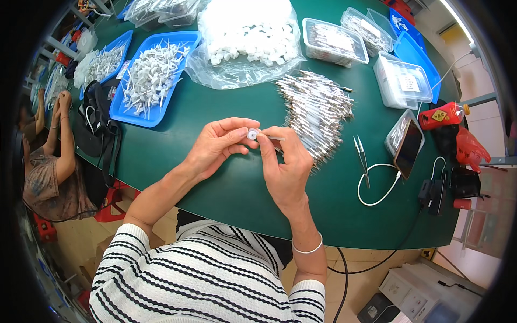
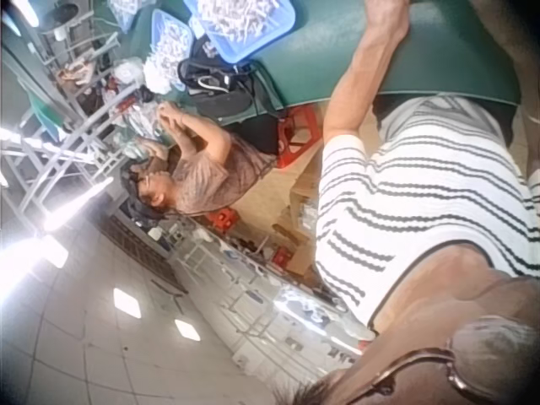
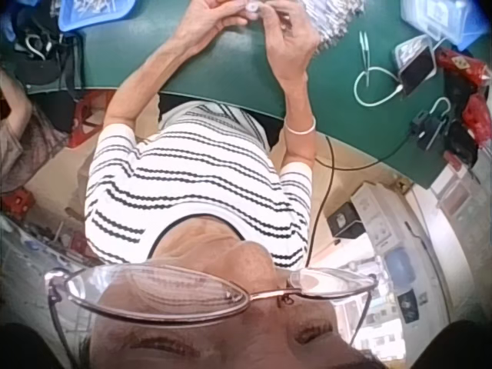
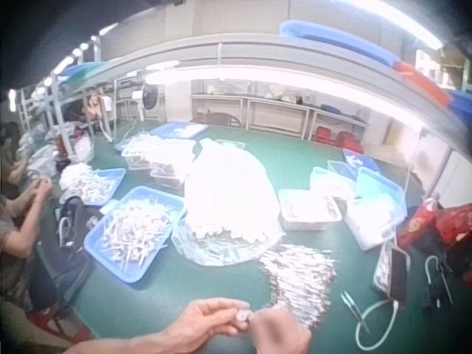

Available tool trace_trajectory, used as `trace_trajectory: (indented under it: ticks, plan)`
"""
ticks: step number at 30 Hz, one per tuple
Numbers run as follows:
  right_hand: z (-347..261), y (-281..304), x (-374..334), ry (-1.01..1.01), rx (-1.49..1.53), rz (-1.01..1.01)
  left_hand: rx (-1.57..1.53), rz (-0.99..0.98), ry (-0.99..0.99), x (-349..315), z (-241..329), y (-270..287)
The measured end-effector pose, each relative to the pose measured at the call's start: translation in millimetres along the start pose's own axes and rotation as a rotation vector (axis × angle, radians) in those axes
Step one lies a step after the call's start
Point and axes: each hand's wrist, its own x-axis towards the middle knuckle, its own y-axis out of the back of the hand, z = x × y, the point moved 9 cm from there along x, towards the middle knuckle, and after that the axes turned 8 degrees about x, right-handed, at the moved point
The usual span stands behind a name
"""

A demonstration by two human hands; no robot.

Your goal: The person sits at a green workbench and repeatedly assembles small white plastic caps onto metal rods. They pick up a cap, align it with a rod, and press it into place, then place the finished unit into a blue tray. The process is repetitive and involves handling small parts with both hands.

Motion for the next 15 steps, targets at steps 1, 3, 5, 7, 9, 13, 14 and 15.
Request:
trace_trajectory:
  ticks: [1, 3, 5, 7, 9, 13, 14, 15]
  plan:
    - [-0.6, -0.1, 0.5, -0.005, 0.0, -0.005, 0.003, 0.001, 0.001, 0.1, -0.1, 0.1]
    - [-1.4, 0.0, 1.3, -0.008, 0.001, -0.013, 0.013, 0.005, 0.005, 0.3, -0.2, 0.5]
    - [-1.9, 0.5, 2.1, -0.006, 0.001, -0.019, 0.021, 0.007, 0.006, 0.1, 0.3, 0.0]
    - [-3.2, 0.1, 2.8, -0.003, -0.021, -0.036, 0.025, 0.008, 0.004, -0.3, 1.3, -0.6]
    - [-4.6, -0.1, 3.4, 0.001, -0.034, -0.043, 0.036, 0.006, 0.002, -0.1, 1.2, -1.0]
    - [-5.2, 0.5, 4.0, 0.009, -0.043, -0.046, 0.048, -0.001, 0.0, -0.3, 0.9, -1.4]
    - [-4.9, 0.6, 4.0, 0.009, -0.044, -0.049, 0.049, -0.001, -0.001, -0.2, 0.8, -1.4]
    - [-4.6, 0.9, 4.0, 0.009, -0.044, -0.047, 0.049, -0.002, -0.003, 0.2, 0.7, -1.4]
